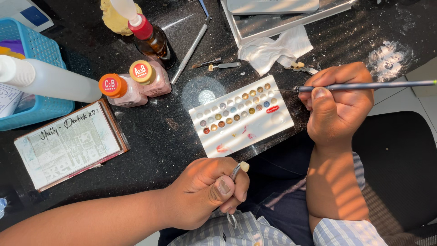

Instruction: The person holds a small tooth-shaped object with tweezers and applies color from a palette using a fine brush. They repeatedly dip the brush into the palette and carefully paint the object's surface, occasionally rotating it to access different sides.

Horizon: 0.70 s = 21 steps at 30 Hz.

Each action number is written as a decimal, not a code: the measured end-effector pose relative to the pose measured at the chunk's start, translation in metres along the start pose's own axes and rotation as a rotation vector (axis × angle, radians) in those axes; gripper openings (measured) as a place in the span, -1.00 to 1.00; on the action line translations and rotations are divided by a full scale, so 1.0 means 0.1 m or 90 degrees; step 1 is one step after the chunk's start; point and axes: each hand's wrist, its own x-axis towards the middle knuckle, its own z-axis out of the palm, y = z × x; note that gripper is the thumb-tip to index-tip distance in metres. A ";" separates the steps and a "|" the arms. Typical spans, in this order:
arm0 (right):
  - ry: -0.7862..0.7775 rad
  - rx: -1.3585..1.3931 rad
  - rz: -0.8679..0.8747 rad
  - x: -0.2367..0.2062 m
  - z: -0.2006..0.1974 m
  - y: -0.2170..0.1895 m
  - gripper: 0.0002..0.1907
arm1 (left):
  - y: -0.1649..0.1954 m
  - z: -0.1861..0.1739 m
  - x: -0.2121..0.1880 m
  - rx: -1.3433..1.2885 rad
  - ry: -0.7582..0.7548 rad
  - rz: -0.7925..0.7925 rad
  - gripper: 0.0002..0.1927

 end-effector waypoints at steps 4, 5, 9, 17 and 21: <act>-0.004 -0.018 -0.010 -0.02 -0.01 0.02 -0.86 | -0.01 0.01 0.00 -0.017 0.003 -0.001 -0.51; -0.009 -0.027 -0.014 -0.02 -0.01 0.02 -0.86 | -0.02 0.02 0.00 -0.020 0.002 0.001 -0.51; -0.036 -0.075 -0.033 -0.03 -0.01 0.00 -0.85 | -0.02 0.02 -0.01 -0.031 -0.001 0.003 -0.51; -0.057 -0.080 -0.044 -0.08 0.00 0.00 -0.80 | -0.02 0.02 -0.02 -0.026 0.001 0.003 -0.51; -0.063 -0.085 -0.040 -0.11 -0.01 0.03 -0.79 | -0.02 0.02 -0.02 -0.029 0.002 0.000 -0.52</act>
